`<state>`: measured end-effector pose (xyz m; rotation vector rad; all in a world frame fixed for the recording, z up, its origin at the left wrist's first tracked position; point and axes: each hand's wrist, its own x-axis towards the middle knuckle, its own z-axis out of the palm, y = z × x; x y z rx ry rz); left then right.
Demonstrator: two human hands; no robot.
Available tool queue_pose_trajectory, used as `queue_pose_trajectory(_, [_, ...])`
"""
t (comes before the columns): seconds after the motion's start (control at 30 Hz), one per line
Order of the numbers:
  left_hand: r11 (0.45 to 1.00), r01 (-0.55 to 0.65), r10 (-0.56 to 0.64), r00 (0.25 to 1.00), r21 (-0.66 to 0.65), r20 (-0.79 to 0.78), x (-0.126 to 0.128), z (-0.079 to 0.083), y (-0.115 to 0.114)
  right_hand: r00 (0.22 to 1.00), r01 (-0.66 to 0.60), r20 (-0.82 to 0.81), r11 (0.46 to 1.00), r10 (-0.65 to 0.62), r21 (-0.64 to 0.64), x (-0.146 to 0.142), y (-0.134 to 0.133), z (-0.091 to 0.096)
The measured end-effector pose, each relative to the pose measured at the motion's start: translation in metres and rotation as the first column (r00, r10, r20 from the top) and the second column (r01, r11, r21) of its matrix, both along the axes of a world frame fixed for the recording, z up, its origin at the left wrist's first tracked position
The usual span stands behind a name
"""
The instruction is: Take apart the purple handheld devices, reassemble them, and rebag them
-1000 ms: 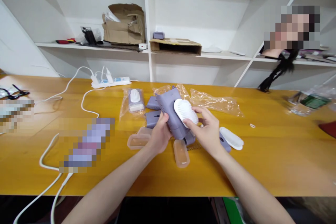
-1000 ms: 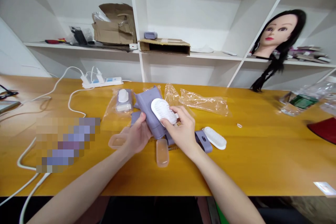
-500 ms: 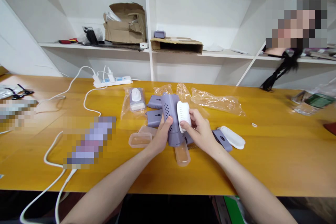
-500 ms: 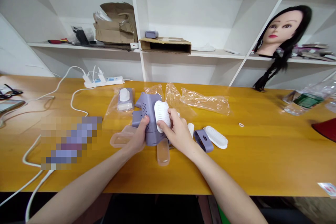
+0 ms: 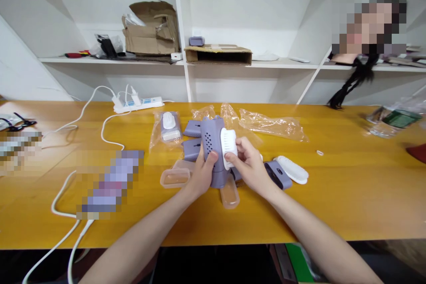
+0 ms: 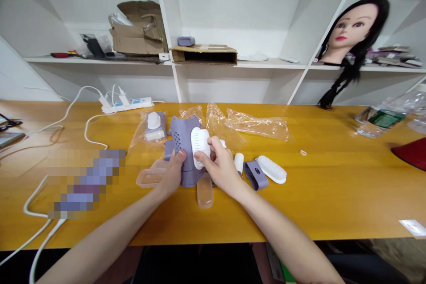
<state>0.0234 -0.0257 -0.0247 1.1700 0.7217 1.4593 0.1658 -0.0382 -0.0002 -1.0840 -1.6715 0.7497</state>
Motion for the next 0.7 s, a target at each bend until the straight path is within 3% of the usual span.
queue_pose_trajectory(0.23, [1.000, 0.010, -0.010, 1.000, -0.010, -0.003, 0.002, 0.005, -0.004, 0.995, 0.036, -0.097, 0.999, -0.037, -0.015, -0.005, -0.002, -0.002])
queue_pose_trajectory(0.43, [0.996, 0.031, -0.025, 0.997, -0.088, 0.076, 0.007, -0.007, -0.005, 0.986, 0.163, -0.050, 0.985, -0.161, 0.050, -0.008, -0.005, -0.001])
queue_pose_trajectory(0.57, [0.989, 0.083, -0.056, 0.976, -0.124, 0.212, 0.011, -0.011, -0.007, 0.944, 0.235, 0.201, 0.961, -0.261, 0.143, -0.009, -0.010, 0.008])
queue_pose_trajectory(0.7, [0.970, 0.126, -0.052, 0.942, -0.208, 0.331, 0.013, -0.003, -0.007, 0.854, 0.216, 0.430, 0.951, -0.293, 0.220, -0.011, -0.012, 0.010])
